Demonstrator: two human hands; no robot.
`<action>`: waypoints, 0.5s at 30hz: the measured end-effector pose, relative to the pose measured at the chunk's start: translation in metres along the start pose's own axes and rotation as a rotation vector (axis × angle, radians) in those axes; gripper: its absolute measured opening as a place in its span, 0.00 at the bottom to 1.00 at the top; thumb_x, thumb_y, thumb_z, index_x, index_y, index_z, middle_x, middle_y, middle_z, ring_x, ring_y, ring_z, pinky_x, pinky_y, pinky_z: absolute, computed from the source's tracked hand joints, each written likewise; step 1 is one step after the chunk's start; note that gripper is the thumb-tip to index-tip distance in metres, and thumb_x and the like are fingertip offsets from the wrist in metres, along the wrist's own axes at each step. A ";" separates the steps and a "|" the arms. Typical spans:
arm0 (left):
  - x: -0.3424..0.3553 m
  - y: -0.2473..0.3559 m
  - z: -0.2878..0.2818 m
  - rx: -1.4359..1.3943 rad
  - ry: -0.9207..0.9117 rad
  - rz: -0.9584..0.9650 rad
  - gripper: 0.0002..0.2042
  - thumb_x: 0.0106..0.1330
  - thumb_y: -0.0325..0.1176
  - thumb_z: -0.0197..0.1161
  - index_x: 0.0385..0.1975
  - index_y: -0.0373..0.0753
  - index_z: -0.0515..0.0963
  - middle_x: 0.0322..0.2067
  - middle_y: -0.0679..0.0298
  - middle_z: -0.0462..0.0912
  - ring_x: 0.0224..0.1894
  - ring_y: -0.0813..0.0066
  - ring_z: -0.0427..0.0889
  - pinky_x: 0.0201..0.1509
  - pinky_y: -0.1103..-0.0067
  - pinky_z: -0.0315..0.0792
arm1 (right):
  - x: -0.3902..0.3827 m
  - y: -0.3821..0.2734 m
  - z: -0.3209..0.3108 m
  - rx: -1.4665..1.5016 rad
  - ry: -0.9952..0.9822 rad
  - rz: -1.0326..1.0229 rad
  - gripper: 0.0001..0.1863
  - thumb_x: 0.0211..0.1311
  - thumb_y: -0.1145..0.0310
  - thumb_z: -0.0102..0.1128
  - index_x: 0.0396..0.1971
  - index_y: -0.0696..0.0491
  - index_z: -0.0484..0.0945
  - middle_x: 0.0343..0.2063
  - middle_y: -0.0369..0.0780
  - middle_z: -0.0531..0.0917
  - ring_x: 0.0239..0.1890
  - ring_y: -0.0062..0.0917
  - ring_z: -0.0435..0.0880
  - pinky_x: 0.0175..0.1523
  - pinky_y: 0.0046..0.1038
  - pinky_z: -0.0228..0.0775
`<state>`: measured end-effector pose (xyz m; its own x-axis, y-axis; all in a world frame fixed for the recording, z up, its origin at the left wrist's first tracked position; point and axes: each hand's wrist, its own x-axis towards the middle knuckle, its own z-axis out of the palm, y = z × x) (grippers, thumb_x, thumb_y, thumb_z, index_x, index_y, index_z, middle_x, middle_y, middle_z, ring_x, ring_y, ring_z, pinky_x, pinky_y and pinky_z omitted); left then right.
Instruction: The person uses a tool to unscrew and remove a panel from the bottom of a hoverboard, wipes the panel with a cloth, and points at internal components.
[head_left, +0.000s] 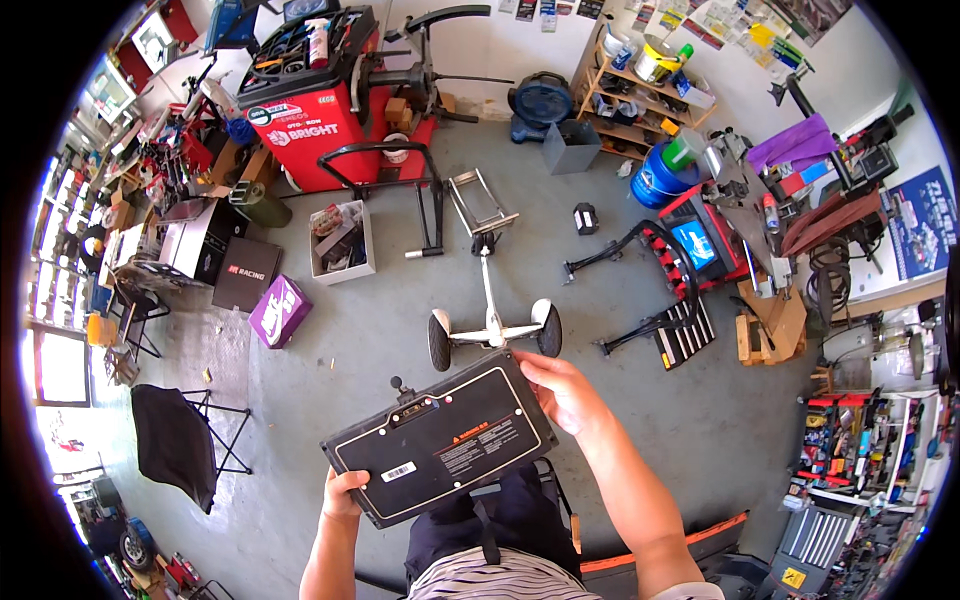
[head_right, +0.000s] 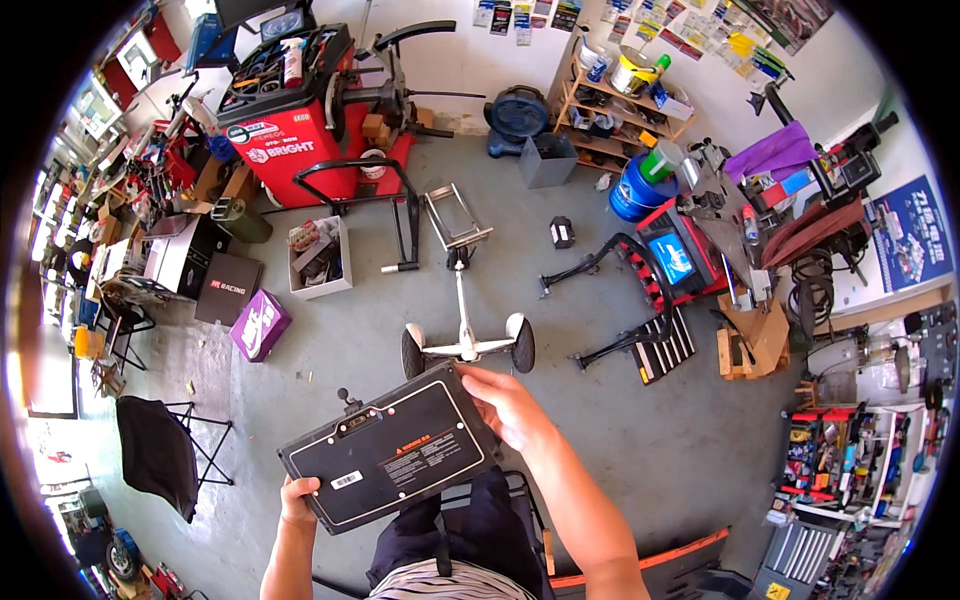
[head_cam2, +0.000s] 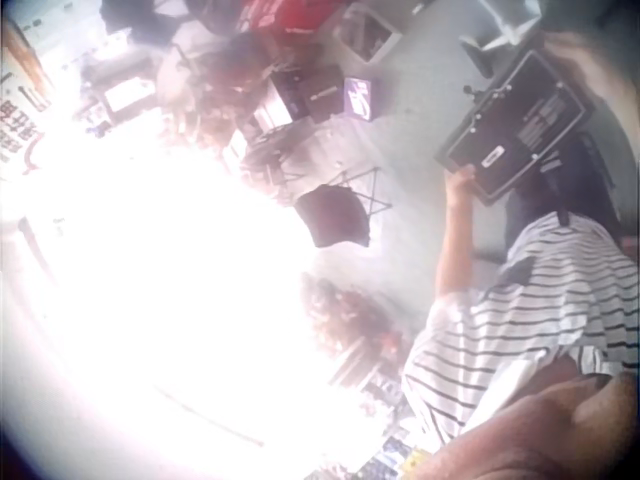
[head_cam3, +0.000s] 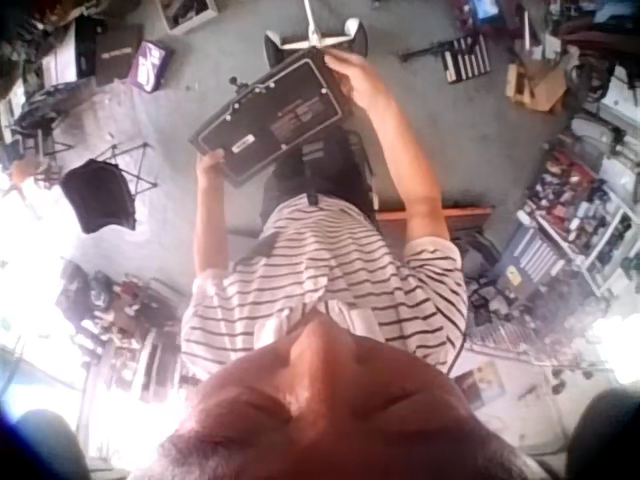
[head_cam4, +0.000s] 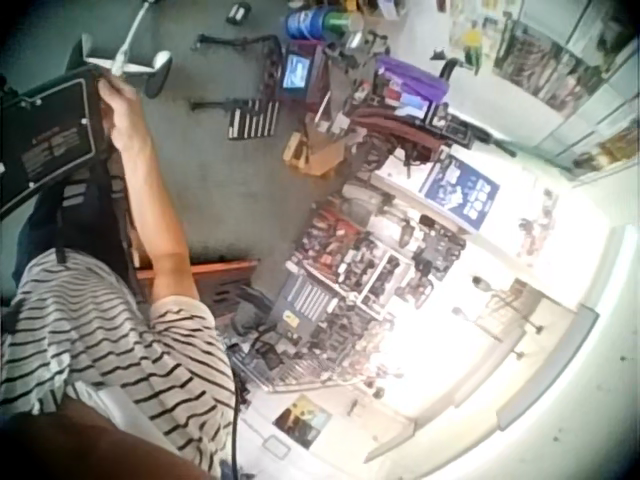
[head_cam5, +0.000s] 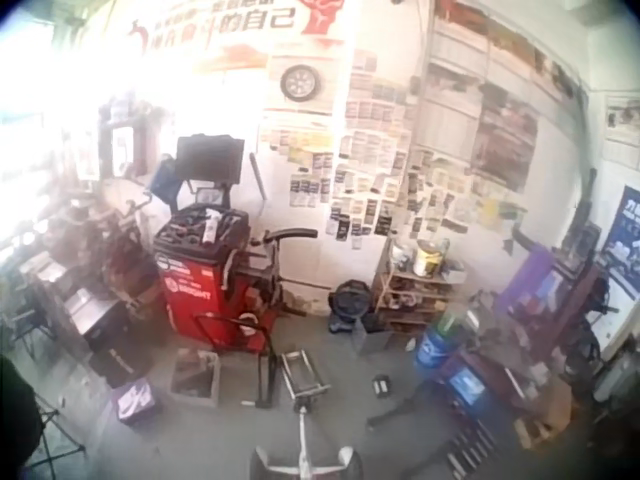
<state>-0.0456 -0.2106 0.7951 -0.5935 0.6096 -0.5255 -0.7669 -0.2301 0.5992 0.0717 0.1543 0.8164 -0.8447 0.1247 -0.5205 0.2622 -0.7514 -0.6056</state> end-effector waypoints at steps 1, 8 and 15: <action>0.000 0.001 0.002 -0.025 -0.004 -0.011 0.30 0.47 0.27 0.62 0.56 0.27 0.72 0.48 0.50 0.82 0.48 0.56 0.84 0.54 0.66 0.79 | -0.004 0.003 -0.004 -0.014 0.012 0.009 0.25 0.73 0.60 0.54 0.62 0.60 0.71 0.51 0.41 0.83 0.49 0.24 0.84 0.51 0.28 0.79; -0.003 -0.001 -0.031 0.023 0.153 0.032 0.31 0.46 0.27 0.66 0.55 0.28 0.73 0.48 0.54 0.82 0.49 0.62 0.83 0.54 0.70 0.78 | -0.032 0.027 -0.018 -0.263 0.057 0.150 0.24 0.72 0.58 0.55 0.54 0.64 0.77 0.49 0.44 0.83 0.49 0.27 0.84 0.52 0.32 0.80; -0.020 0.061 -0.066 0.021 0.228 0.266 0.31 0.52 0.34 0.62 0.59 0.28 0.70 0.51 0.49 0.80 0.50 0.54 0.83 0.55 0.62 0.79 | 0.075 0.037 0.029 -0.295 -0.170 0.169 0.22 0.69 0.60 0.61 0.51 0.63 0.79 0.44 0.42 0.85 0.40 0.22 0.85 0.50 0.25 0.80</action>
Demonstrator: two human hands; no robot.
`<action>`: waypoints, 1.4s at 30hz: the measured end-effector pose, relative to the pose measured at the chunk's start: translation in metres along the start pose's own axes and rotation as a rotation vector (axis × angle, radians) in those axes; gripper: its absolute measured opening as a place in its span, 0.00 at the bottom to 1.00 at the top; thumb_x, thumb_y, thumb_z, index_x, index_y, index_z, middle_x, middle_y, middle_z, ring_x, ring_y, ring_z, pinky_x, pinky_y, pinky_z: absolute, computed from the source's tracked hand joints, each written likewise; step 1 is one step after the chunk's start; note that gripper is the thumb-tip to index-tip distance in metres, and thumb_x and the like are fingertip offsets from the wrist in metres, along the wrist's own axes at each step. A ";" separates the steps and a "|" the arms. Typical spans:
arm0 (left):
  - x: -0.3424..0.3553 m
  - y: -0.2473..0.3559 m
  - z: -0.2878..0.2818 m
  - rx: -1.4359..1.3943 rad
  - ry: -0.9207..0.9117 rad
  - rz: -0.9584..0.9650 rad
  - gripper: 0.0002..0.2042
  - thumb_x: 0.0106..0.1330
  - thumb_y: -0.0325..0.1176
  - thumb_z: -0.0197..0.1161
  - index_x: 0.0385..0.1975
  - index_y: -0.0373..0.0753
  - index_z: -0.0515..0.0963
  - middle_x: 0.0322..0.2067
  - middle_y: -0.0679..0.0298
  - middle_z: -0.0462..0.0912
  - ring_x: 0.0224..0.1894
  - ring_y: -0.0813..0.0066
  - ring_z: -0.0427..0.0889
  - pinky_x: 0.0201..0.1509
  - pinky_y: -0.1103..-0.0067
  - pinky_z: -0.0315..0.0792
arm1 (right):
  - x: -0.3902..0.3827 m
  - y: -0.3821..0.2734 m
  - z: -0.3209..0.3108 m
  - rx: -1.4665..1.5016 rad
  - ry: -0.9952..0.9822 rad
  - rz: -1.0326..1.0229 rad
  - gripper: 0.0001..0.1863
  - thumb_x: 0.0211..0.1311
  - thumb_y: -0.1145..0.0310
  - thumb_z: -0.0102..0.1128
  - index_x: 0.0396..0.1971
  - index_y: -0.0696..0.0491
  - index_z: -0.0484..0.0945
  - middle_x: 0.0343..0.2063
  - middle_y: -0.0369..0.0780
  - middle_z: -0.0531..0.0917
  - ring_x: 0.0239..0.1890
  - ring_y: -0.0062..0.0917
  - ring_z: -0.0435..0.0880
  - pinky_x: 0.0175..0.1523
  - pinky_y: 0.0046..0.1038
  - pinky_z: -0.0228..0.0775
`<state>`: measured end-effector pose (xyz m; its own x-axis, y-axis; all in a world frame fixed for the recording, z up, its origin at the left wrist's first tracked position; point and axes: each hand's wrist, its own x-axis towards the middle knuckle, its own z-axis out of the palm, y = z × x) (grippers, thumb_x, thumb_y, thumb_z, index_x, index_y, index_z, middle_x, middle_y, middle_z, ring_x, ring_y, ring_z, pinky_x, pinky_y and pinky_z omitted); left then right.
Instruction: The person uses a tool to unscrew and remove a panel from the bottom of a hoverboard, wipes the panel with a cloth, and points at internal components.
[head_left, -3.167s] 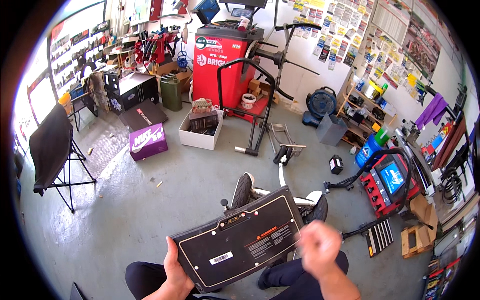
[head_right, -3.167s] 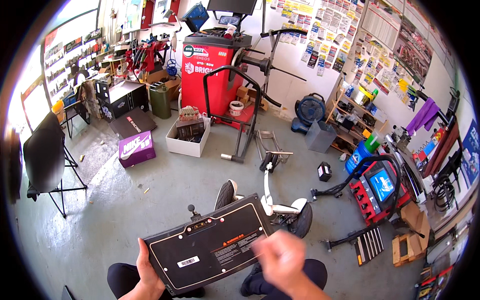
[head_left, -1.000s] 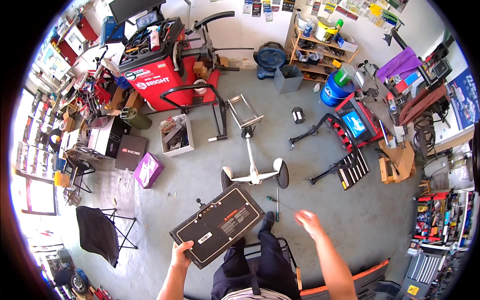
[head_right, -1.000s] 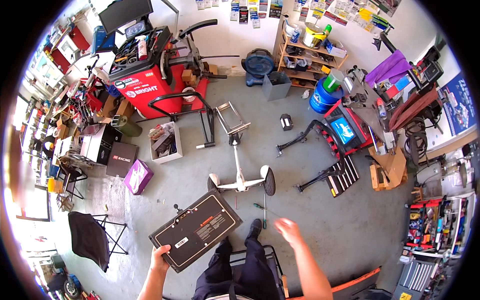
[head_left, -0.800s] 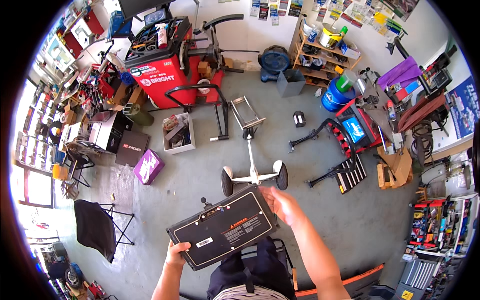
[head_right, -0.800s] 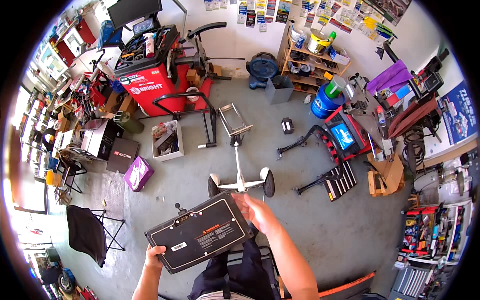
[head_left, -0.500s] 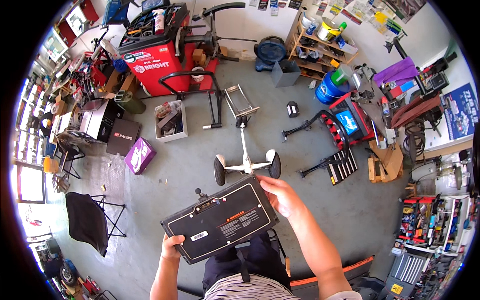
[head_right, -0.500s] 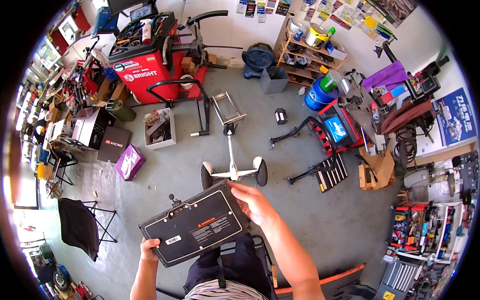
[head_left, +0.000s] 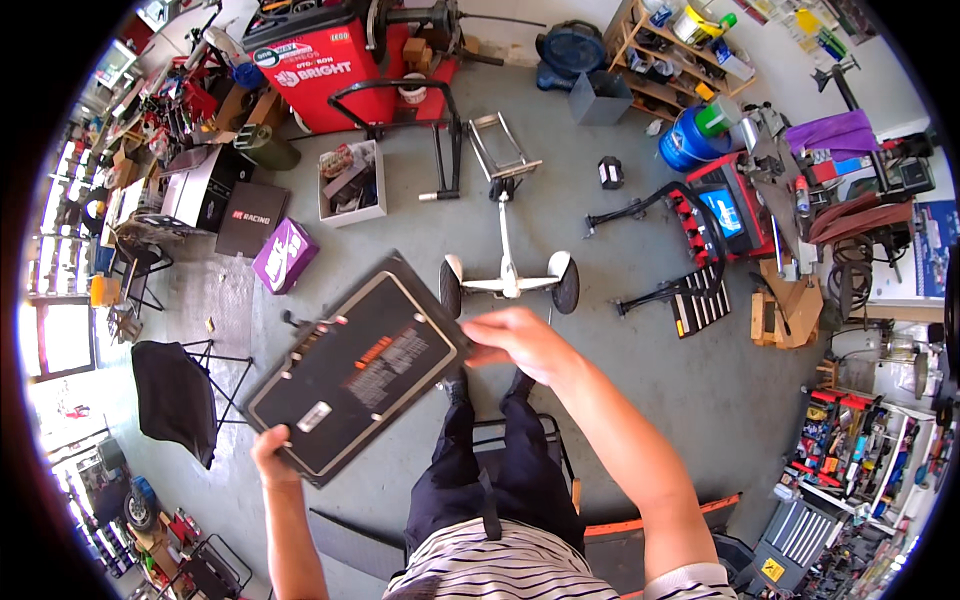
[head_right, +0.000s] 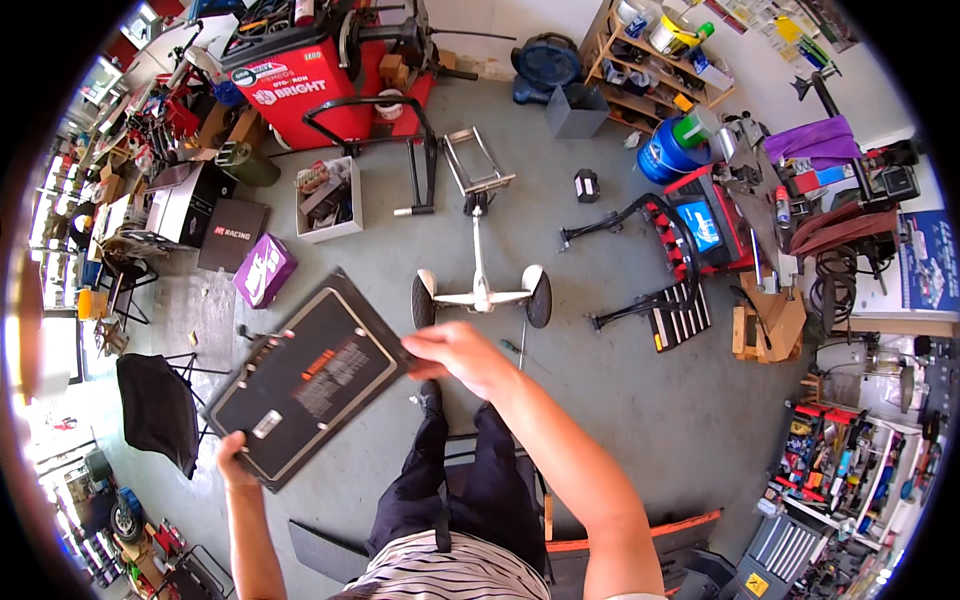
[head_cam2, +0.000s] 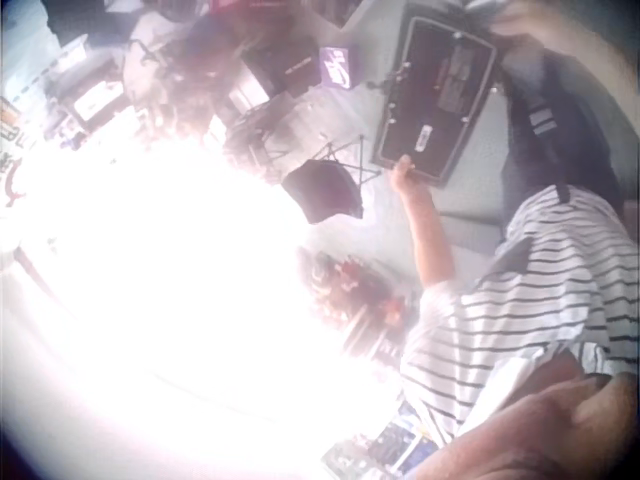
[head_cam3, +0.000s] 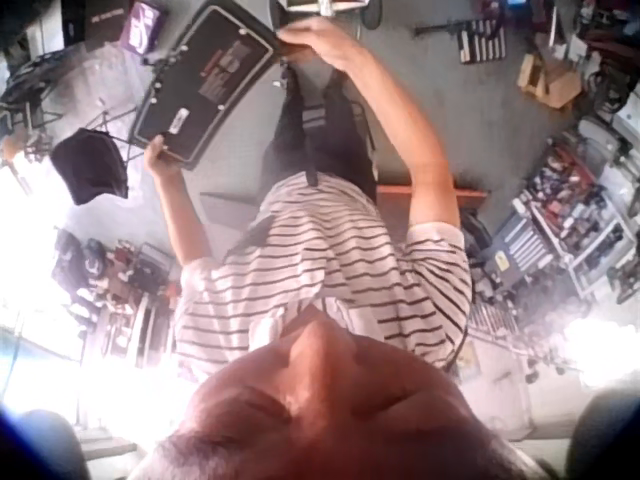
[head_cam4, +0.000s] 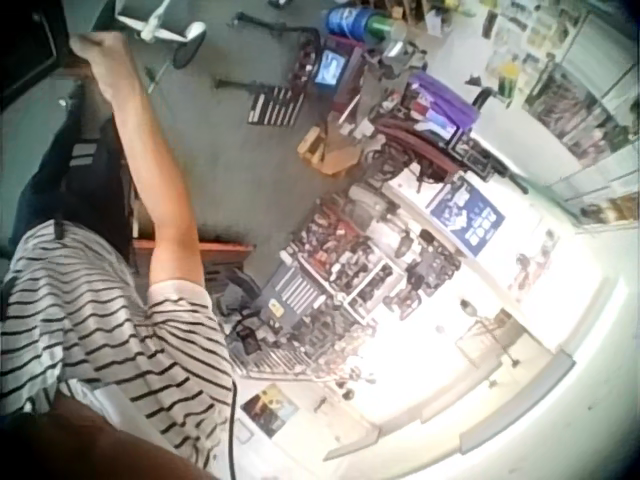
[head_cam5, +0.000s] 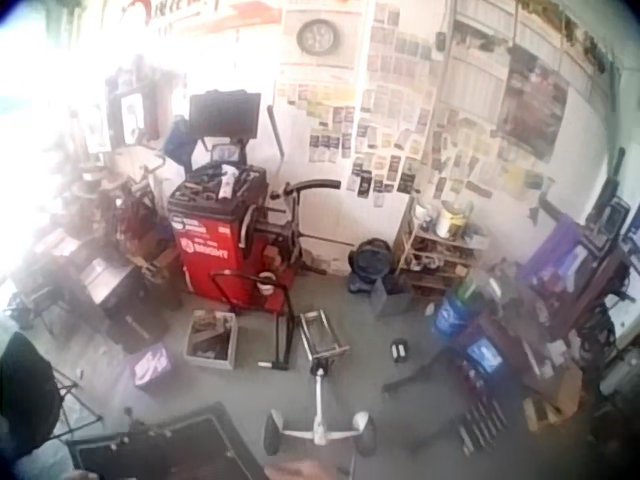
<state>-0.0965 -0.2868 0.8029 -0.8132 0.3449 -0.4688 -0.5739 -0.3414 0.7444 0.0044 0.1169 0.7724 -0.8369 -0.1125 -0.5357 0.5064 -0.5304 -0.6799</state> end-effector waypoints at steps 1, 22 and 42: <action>-0.001 0.012 0.000 -0.014 -0.001 0.013 0.31 0.54 0.35 0.62 0.59 0.28 0.69 0.51 0.48 0.80 0.50 0.53 0.83 0.55 0.62 0.79 | 0.015 -0.001 0.003 0.018 -0.036 -0.014 0.20 0.68 0.61 0.62 0.50 0.62 0.81 0.42 0.41 0.86 0.38 0.22 0.85 0.48 0.24 0.80; 0.013 -0.141 0.118 0.320 0.075 -0.282 0.21 0.60 0.27 0.61 0.54 0.33 0.73 0.47 0.57 0.79 0.46 0.60 0.80 0.46 0.67 0.79 | -0.138 -0.049 -0.370 -0.845 1.174 -0.351 0.09 0.58 0.68 0.67 0.36 0.56 0.82 0.30 0.39 0.86 0.30 0.24 0.84 0.37 0.28 0.77; -0.030 -0.272 0.428 0.195 0.467 -0.179 0.11 0.66 0.38 0.61 0.42 0.40 0.80 0.38 0.63 0.82 0.41 0.69 0.82 0.42 0.70 0.78 | -0.425 -0.586 -0.863 0.257 1.237 -1.168 0.30 0.61 0.66 0.66 0.61 0.56 0.65 0.58 0.45 0.73 0.54 0.45 0.78 0.51 0.42 0.81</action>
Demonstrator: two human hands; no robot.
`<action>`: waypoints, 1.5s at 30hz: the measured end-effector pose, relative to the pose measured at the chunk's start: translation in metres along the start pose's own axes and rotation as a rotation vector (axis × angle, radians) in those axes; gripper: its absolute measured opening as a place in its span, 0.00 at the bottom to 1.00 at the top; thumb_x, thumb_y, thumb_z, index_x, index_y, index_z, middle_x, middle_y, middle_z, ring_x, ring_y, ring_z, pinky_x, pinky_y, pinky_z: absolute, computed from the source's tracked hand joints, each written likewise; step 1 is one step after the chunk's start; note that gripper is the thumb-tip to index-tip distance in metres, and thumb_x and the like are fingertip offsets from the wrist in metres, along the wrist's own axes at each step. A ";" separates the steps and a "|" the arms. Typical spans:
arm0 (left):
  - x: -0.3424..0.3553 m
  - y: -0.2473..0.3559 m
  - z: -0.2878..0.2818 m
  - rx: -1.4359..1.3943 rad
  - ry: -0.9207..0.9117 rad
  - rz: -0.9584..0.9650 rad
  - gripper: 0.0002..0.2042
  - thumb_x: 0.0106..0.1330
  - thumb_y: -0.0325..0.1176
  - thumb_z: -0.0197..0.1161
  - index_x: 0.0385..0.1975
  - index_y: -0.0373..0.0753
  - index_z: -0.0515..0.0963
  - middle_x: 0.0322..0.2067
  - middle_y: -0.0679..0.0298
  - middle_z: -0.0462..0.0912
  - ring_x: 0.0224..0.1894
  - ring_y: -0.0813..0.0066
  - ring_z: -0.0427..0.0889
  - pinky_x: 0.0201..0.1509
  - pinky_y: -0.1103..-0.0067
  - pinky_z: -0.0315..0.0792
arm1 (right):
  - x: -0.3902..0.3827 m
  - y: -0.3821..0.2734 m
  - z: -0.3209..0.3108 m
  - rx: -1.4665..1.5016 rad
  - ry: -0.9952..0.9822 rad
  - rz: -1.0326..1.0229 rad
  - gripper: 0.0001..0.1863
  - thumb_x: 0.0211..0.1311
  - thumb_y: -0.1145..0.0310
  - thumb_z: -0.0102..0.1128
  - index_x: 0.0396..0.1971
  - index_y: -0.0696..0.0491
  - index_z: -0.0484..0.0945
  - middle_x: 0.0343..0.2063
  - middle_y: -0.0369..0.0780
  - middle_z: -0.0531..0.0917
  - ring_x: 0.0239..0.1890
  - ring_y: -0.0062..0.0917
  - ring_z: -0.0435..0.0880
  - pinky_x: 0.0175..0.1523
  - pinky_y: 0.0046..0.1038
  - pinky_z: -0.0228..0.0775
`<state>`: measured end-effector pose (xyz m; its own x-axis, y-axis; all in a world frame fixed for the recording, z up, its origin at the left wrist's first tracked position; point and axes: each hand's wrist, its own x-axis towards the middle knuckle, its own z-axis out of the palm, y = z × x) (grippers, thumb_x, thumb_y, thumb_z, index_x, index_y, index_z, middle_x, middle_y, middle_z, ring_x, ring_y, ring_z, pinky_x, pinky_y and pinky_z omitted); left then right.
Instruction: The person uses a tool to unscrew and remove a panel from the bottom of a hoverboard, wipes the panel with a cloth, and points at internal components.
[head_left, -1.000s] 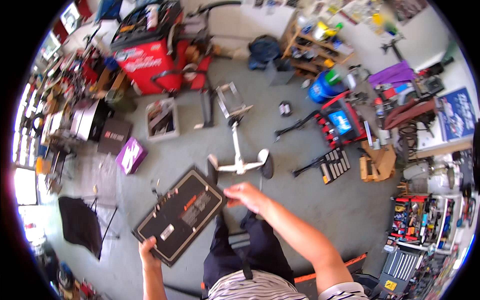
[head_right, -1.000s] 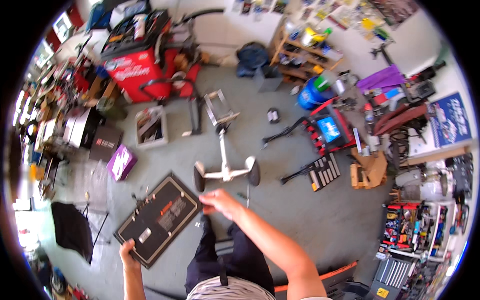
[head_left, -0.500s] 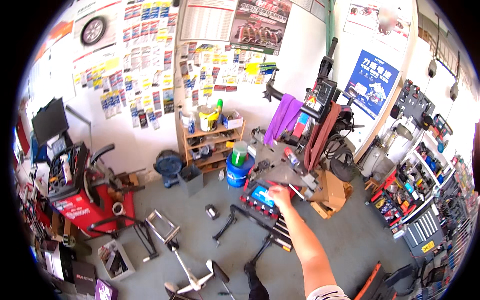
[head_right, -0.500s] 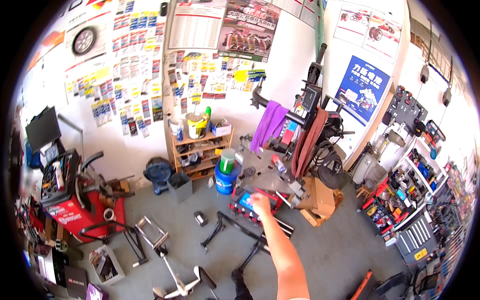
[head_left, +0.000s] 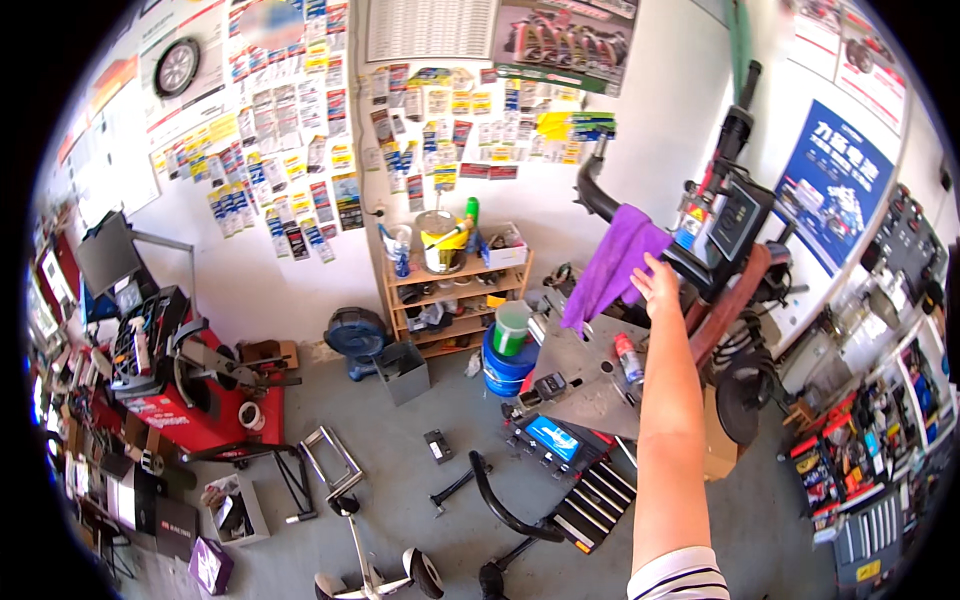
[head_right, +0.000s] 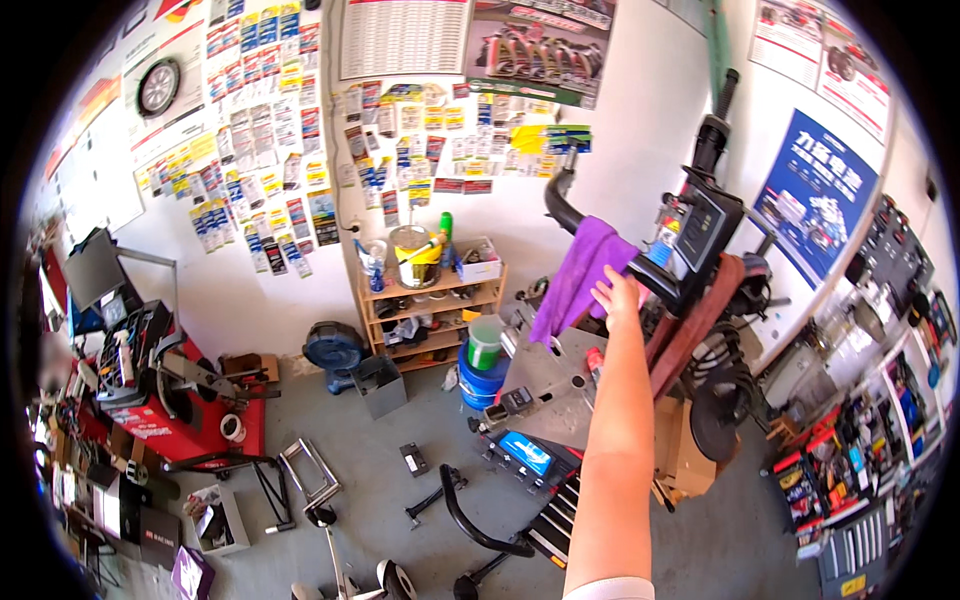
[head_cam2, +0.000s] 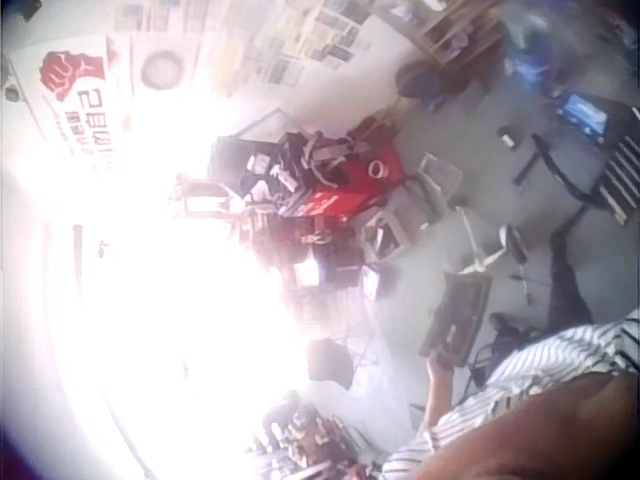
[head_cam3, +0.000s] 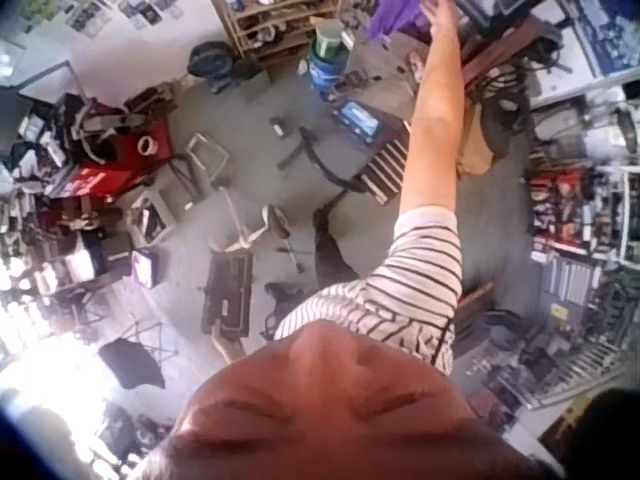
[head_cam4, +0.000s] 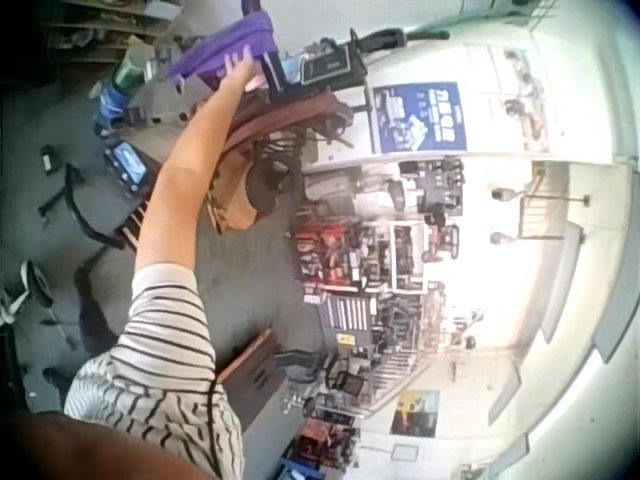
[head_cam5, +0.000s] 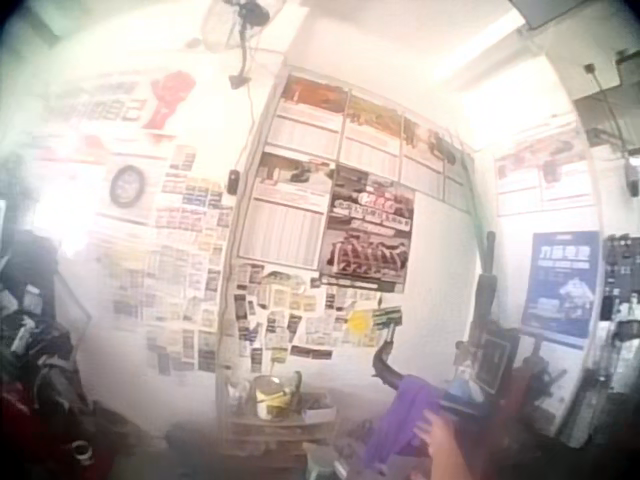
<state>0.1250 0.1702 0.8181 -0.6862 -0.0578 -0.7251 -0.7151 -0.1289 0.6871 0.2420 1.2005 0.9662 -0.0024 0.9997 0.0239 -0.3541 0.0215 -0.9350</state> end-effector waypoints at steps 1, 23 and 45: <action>-0.002 -0.005 0.005 -0.022 0.007 0.021 0.11 0.66 0.38 0.61 0.42 0.39 0.80 0.37 0.63 0.83 0.41 0.69 0.82 0.42 0.69 0.78 | 0.006 0.000 0.003 0.079 0.031 0.046 0.32 0.60 0.65 0.68 0.62 0.57 0.65 0.60 0.45 0.71 0.56 0.46 0.77 0.53 0.42 0.80; -0.052 0.024 0.036 -0.112 0.203 -0.078 0.17 0.62 0.29 0.60 0.51 0.32 0.76 0.46 0.54 0.83 0.45 0.59 0.85 0.48 0.67 0.83 | 0.022 -0.013 0.032 0.012 -0.379 0.074 0.12 0.60 0.59 0.72 0.34 0.48 0.77 0.35 0.33 0.77 0.41 0.18 0.76 0.44 0.21 0.70; 0.157 0.118 -0.289 -0.263 -0.292 -0.003 0.21 0.55 0.23 0.62 0.51 0.28 0.75 0.42 0.55 0.83 0.43 0.63 0.84 0.49 0.68 0.81 | -0.783 0.055 0.063 -0.900 -0.563 -0.328 0.22 0.61 0.71 0.65 0.54 0.62 0.77 0.46 0.42 0.83 0.48 0.26 0.79 0.58 0.29 0.68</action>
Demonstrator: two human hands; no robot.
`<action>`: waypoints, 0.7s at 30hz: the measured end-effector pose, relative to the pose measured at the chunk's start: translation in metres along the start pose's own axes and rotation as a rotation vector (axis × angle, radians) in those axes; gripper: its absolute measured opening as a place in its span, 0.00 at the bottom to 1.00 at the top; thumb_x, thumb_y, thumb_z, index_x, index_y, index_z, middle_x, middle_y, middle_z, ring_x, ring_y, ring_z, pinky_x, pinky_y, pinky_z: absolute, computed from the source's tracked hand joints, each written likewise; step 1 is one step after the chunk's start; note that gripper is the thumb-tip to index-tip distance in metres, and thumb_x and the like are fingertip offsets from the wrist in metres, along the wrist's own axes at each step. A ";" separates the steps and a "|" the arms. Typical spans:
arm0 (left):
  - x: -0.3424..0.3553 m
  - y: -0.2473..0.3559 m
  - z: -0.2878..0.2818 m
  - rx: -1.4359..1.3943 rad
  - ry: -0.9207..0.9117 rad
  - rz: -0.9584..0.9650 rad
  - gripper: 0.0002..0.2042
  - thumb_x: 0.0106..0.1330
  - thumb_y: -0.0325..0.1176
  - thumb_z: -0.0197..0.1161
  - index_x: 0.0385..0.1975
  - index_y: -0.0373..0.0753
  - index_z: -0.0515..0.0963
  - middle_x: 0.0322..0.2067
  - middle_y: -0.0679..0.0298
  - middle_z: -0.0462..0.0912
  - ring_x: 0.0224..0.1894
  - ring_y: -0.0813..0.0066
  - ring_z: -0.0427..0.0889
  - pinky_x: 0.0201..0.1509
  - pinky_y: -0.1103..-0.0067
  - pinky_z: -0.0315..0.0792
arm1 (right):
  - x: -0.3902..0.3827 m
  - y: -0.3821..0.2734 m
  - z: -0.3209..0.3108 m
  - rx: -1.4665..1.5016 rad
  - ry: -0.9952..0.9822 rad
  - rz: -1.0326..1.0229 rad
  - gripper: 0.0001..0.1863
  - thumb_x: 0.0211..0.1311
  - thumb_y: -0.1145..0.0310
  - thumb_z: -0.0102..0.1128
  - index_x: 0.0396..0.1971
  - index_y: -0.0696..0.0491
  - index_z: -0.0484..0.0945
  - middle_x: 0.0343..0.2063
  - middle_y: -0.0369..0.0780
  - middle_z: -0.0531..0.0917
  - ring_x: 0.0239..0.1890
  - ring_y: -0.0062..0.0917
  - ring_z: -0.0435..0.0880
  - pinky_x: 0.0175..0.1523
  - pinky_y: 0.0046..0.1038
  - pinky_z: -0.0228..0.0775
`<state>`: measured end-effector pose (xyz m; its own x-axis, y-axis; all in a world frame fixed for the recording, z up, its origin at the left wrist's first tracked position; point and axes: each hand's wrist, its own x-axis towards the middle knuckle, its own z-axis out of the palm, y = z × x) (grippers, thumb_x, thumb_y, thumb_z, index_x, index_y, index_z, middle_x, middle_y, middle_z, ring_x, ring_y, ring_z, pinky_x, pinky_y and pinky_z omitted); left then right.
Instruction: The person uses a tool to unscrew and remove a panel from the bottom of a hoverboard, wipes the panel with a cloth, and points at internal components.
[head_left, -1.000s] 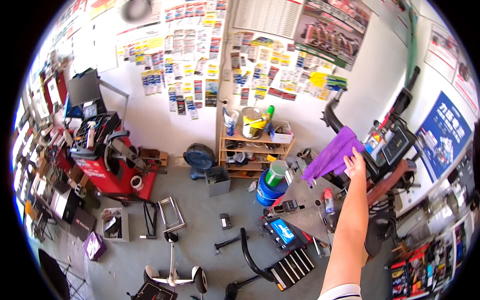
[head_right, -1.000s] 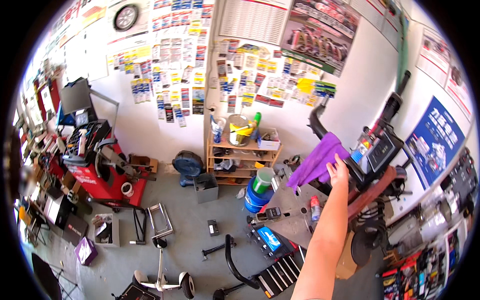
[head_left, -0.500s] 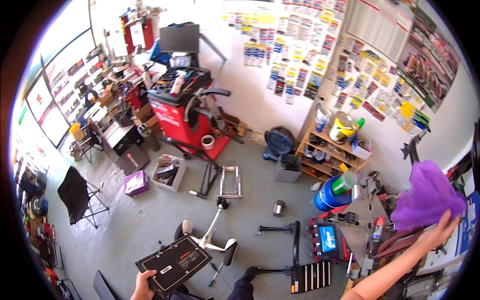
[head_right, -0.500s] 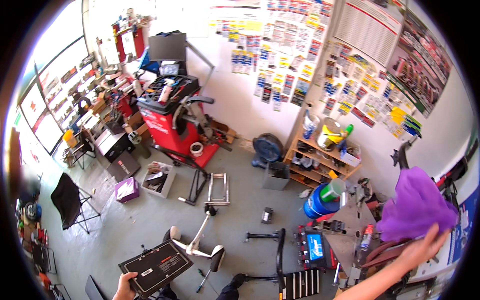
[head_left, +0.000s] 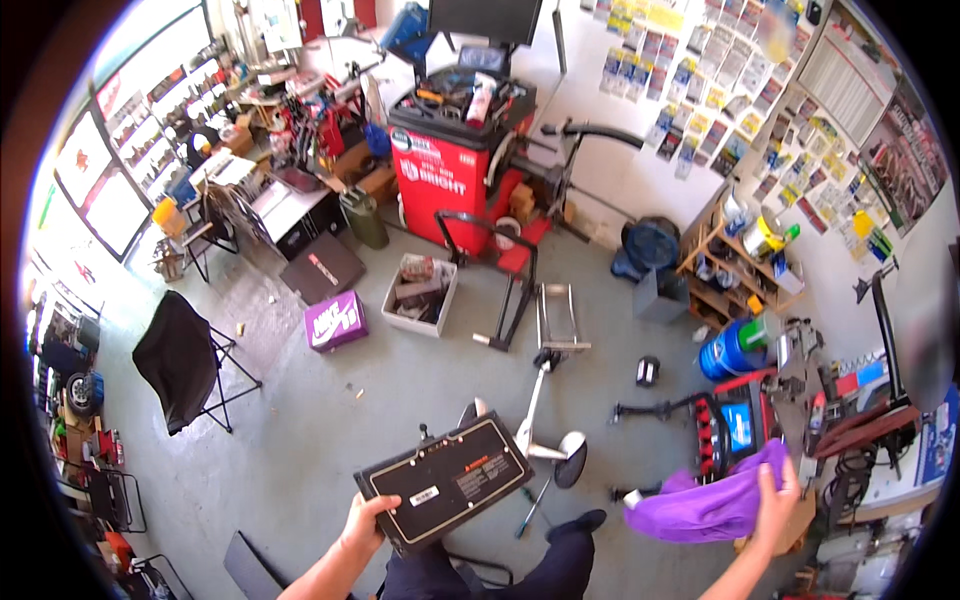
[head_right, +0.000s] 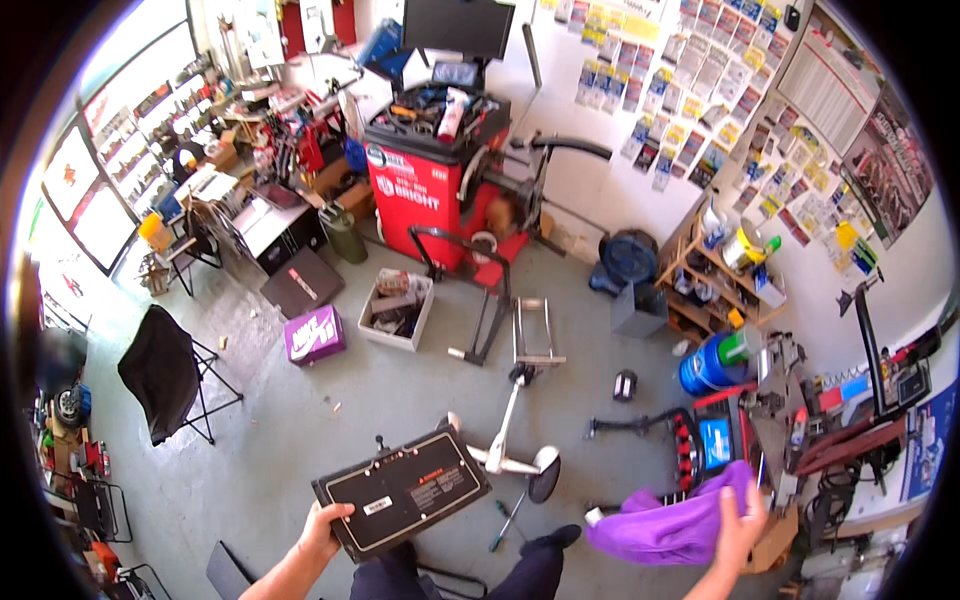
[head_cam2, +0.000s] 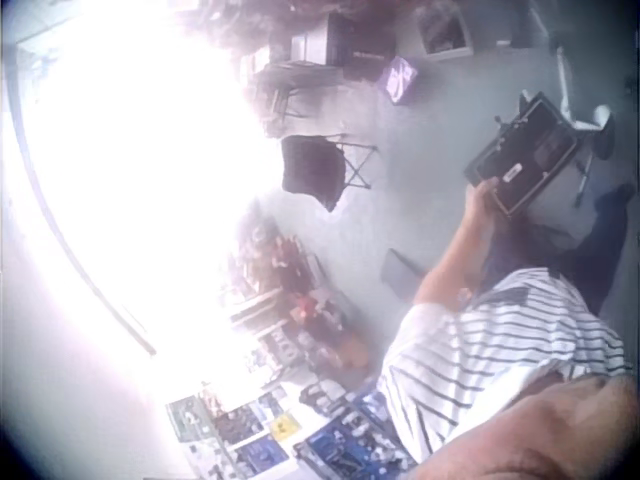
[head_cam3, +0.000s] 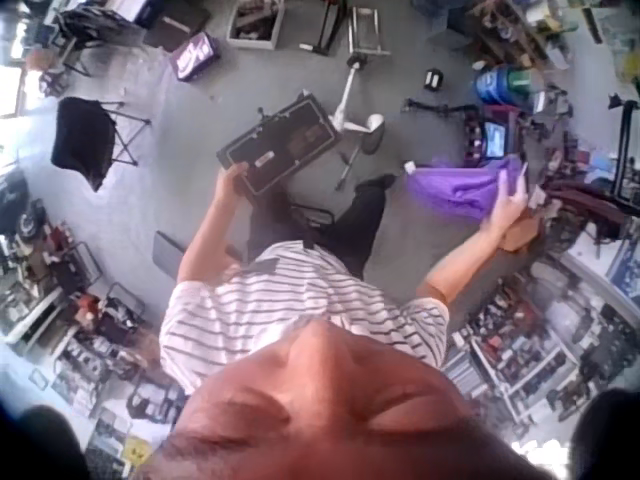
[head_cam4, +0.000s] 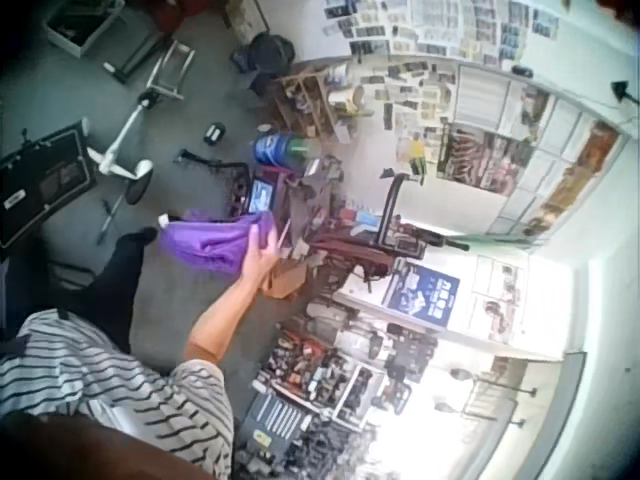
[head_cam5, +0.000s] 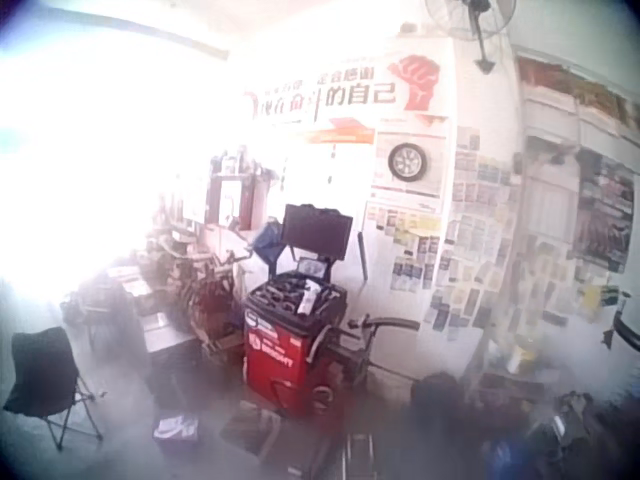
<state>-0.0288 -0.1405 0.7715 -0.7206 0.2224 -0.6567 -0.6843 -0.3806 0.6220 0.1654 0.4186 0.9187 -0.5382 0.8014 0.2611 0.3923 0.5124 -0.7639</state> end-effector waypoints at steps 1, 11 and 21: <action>0.008 0.006 -0.018 0.008 0.002 -0.047 0.22 0.54 0.23 0.62 0.52 0.28 0.75 0.42 0.55 0.83 0.43 0.63 0.85 0.48 0.68 0.81 | -0.026 -0.010 0.022 -0.029 -0.066 -0.003 0.21 0.60 0.72 0.65 0.53 0.63 0.78 0.45 0.42 0.83 0.47 0.27 0.79 0.58 0.29 0.68; 0.107 -0.055 -0.136 -0.057 -0.116 -0.069 0.27 0.49 0.25 0.64 0.54 0.28 0.73 0.44 0.53 0.83 0.43 0.62 0.85 0.48 0.68 0.81 | -0.221 -0.054 0.251 -0.103 -0.509 -0.151 0.15 0.52 0.81 0.60 0.43 0.64 0.80 0.34 0.46 0.81 0.36 0.34 0.81 0.46 0.29 0.72; 0.248 -0.228 -0.211 0.182 -0.223 0.173 0.36 0.44 0.29 0.72 0.58 0.28 0.70 0.50 0.51 0.81 0.50 0.60 0.82 0.55 0.66 0.77 | -0.330 0.107 0.501 -0.209 -0.631 -0.733 0.28 0.43 0.79 0.62 0.49 0.43 0.84 0.41 0.38 0.75 0.41 0.33 0.77 0.45 0.33 0.71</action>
<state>-0.0283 -0.1881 0.3768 -0.8209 0.3670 -0.4375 -0.5437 -0.2680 0.7953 0.0110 0.0537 0.4550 -0.9755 -0.0159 0.2194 -0.1056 0.9088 -0.4037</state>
